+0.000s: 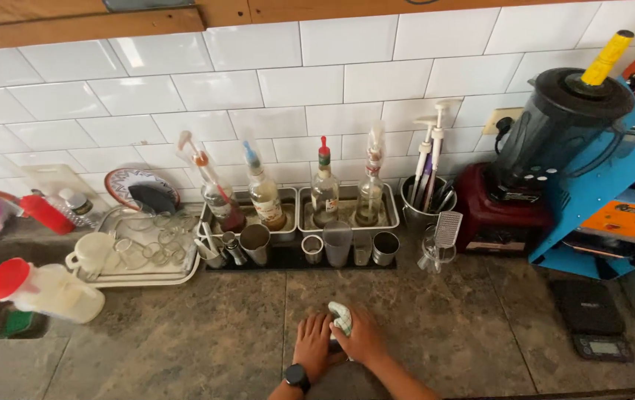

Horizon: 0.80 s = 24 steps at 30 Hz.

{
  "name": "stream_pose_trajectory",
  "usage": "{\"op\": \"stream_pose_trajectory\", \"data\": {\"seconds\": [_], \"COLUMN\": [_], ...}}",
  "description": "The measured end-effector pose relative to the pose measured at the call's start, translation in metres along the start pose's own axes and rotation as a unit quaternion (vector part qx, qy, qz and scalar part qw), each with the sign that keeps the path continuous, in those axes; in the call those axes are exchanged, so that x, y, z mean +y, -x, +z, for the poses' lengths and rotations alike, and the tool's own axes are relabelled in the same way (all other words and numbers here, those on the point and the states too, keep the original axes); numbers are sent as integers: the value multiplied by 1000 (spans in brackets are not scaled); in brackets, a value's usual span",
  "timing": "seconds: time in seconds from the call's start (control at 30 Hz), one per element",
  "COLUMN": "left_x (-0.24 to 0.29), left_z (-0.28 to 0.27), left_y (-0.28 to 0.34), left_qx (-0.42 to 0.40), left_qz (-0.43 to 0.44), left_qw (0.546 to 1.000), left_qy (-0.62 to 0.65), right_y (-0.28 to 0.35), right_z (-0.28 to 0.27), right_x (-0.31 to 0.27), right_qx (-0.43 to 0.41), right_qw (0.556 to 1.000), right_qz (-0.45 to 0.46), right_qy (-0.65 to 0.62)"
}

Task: Wiping down a service counter and folding a cleaning cloth in a coffee shop.

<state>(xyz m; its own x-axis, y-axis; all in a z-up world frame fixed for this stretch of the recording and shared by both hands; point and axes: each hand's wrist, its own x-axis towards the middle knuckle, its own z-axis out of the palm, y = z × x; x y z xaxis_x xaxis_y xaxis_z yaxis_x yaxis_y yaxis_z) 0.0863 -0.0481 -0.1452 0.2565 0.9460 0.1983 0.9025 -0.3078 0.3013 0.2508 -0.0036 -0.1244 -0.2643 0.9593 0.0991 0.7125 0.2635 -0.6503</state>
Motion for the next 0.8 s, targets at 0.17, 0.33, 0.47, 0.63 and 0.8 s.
{"op": "stream_pose_trajectory", "data": {"seconds": [0.17, 0.33, 0.47, 0.63, 0.8], "left_x": [-4, -16, -17, -21, -22], "left_z": [5, 25, 25, 26, 38], "left_y": [-3, 2, 2, 0, -2], "left_qx": [6, 26, 56, 49, 68], "left_qz": [3, 16, 39, 67, 60], "left_qw": [1000, 995, 991, 994, 994], "left_qy": [24, 94, 111, 66, 62], "right_y": [4, 13, 10, -6, 12], "right_z": [5, 0, -6, -2, -13], "right_x": [5, 28, 9, -10, 4], "right_qx": [37, 10, -21, -162, -117], "right_qw": [999, 958, 987, 971, 973], "right_qz": [-10, -255, -147, 87, -125], "right_qy": [17, 128, 69, 154, 157]}}
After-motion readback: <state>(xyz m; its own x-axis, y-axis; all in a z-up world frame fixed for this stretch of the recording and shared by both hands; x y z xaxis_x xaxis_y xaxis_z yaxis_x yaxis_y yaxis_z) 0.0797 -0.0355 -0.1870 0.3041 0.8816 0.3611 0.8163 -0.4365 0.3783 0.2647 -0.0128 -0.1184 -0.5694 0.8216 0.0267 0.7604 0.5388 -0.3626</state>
